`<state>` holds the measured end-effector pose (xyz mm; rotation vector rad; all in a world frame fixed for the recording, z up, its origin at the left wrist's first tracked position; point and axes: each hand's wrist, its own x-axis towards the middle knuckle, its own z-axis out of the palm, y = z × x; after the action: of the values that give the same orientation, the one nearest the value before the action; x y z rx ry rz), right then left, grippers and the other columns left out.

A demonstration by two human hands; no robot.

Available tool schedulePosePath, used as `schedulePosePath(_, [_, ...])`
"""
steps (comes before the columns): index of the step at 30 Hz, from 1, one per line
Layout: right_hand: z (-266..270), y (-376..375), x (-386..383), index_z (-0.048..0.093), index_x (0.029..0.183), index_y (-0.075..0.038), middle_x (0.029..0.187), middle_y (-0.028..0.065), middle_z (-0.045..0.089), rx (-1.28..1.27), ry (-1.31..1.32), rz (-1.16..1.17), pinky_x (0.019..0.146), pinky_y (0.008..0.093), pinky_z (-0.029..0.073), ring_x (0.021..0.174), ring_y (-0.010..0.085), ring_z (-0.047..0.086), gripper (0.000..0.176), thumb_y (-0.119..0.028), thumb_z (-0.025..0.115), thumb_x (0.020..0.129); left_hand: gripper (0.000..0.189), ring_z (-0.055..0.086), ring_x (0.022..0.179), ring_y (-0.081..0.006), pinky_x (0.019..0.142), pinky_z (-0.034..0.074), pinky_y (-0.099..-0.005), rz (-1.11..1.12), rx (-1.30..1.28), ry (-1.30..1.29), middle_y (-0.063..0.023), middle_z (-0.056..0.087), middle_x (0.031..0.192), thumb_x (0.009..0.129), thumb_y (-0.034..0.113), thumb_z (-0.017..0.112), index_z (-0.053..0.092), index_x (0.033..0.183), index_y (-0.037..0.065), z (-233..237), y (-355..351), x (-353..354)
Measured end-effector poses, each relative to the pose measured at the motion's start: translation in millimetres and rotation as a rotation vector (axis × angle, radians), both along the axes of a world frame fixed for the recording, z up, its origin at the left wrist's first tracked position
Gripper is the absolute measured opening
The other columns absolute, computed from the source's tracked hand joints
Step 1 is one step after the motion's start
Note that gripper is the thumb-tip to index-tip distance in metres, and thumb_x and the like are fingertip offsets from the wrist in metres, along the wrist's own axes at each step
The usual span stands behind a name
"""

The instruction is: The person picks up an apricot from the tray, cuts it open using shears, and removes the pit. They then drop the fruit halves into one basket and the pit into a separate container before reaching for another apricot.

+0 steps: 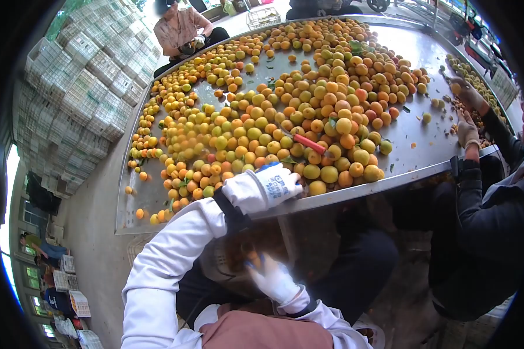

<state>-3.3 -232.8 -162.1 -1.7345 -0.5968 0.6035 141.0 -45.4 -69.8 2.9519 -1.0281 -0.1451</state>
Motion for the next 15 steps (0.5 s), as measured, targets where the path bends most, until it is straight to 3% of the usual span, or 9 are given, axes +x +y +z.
schedulePosePath(2, [4.0, -1.1, 1.6, 0.063, 0.108, -0.001, 0.089, 0.0193, 0.069, -0.015, 0.041, 0.004, 0.064, 0.0428, 0.053, 0.076, 0.0364, 0.068, 0.032, -0.026, 0.072, 0.091, 0.030, 0.063, 0.097, -0.0302, 0.087, 0.050, -0.0410, 0.076, 0.089, -0.006, -0.0135, 0.060, 0.106, 0.087, 0.013, 0.060, 0.059, 0.116, 0.009, 2.2, 1.6, 0.4])
schedulePosePath(3, [7.3, -1.4, 2.7, 0.063, 0.108, -0.001, 0.090, 0.0189, 0.069, -0.030, 0.083, 0.008, 0.065, 0.0429, 0.053, 0.077, 0.0364, 0.069, 0.031, -0.025, 0.071, 0.091, 0.024, 0.064, 0.087, -0.0323, 0.080, 0.051, -0.0439, 0.119, 0.008, -0.069, -0.0139, 0.059, 0.098, 0.085, 0.014, 0.063, 0.061, 0.108, 0.008, 2.4, 6.2, -1.3])
schedulePosePath(5, [13.8, -1.8, 3.2, 0.063, 0.108, -0.001, 0.085, 0.0194, 0.068, -0.011, 0.096, -0.007, 0.066, 0.0420, 0.052, 0.076, 0.0358, 0.068, 0.030, -0.025, 0.070, 0.092, 0.021, 0.064, 0.085, -0.0343, 0.078, 0.051, -0.0450, 0.202, -0.141, -0.145, -0.0149, 0.059, 0.093, 0.082, 0.013, 0.067, 0.062, 0.102, 0.007, 5.1, 23.1, -11.1])
schedulePosePath(9, [18.3, -0.3, 3.2, 0.063, 0.108, -0.001, 0.081, 0.0193, 0.067, 0.003, 0.103, -0.032, 0.069, 0.0411, 0.051, 0.076, 0.0358, 0.067, 0.028, -0.023, 0.068, 0.093, 0.032, 0.065, 0.092, -0.0365, 0.080, 0.053, -0.0424, 0.282, -0.439, -0.353, -0.0161, 0.065, 0.114, 0.078, 0.006, 0.074, 0.063, 0.108, 0.006, 20.5, 46.6, -69.3])
schedulePosePath(11, [18.7, 1.1, 2.3, 0.063, 0.108, 0.000, 0.083, 0.0196, 0.068, 0.019, 0.098, -0.044, 0.070, 0.0412, 0.052, 0.077, 0.0369, 0.068, 0.027, -0.020, 0.069, 0.092, 0.033, 0.065, 0.105, -0.0362, 0.087, 0.054, -0.0414, 0.370, -0.531, -0.315, -0.0153, 0.067, 0.118, 0.076, 0.001, 0.076, 0.063, 0.106, 0.007, 20.3, 54.1, -101.6])
schedulePosePath(13, [16.0, 2.4, 0.7, 0.063, 0.108, 0.000, 0.084, 0.0199, 0.068, 0.030, 0.085, -0.048, 0.070, 0.0411, 0.052, 0.078, 0.0374, 0.068, 0.026, -0.020, 0.069, 0.092, 0.036, 0.065, 0.107, -0.0358, 0.088, 0.054, -0.0415, 0.437, -0.556, -0.345, -0.0153, 0.067, 0.119, 0.073, -0.002, 0.077, 0.064, 0.105, 0.007, 19.6, 56.9, -133.6])
schedulePosePath(14, [17.5, 1.8, 1.5, 0.065, 0.110, -0.002, 0.093, 0.0209, 0.071, -0.014, 0.087, -0.031, 0.072, 0.0434, 0.053, 0.088, 0.0407, 0.069, 0.027, -0.021, 0.069, 0.091, 0.039, 0.064, 0.107, -0.0362, 0.089, 0.052, -0.0417, 0.489, -0.578, -0.334, -0.0156, 0.065, 0.122, 0.075, 0.000, 0.076, 0.062, 0.111, 0.008, 13.8, 60.9, -151.5])
schedulePosePath(15, [16.8, 2.4, 0.7, 0.065, 0.111, -0.002, 0.093, 0.0216, 0.071, -0.022, 0.090, -0.022, 0.073, 0.0438, 0.053, 0.088, 0.0411, 0.069, 0.028, -0.021, 0.069, 0.091, 0.041, 0.064, 0.108, -0.0360, 0.090, 0.052, -0.0415, 0.538, -0.582, -0.318, -0.0155, 0.066, 0.121, 0.074, 0.000, 0.076, 0.061, 0.112, 0.008, 16.1, 61.7, -168.5])
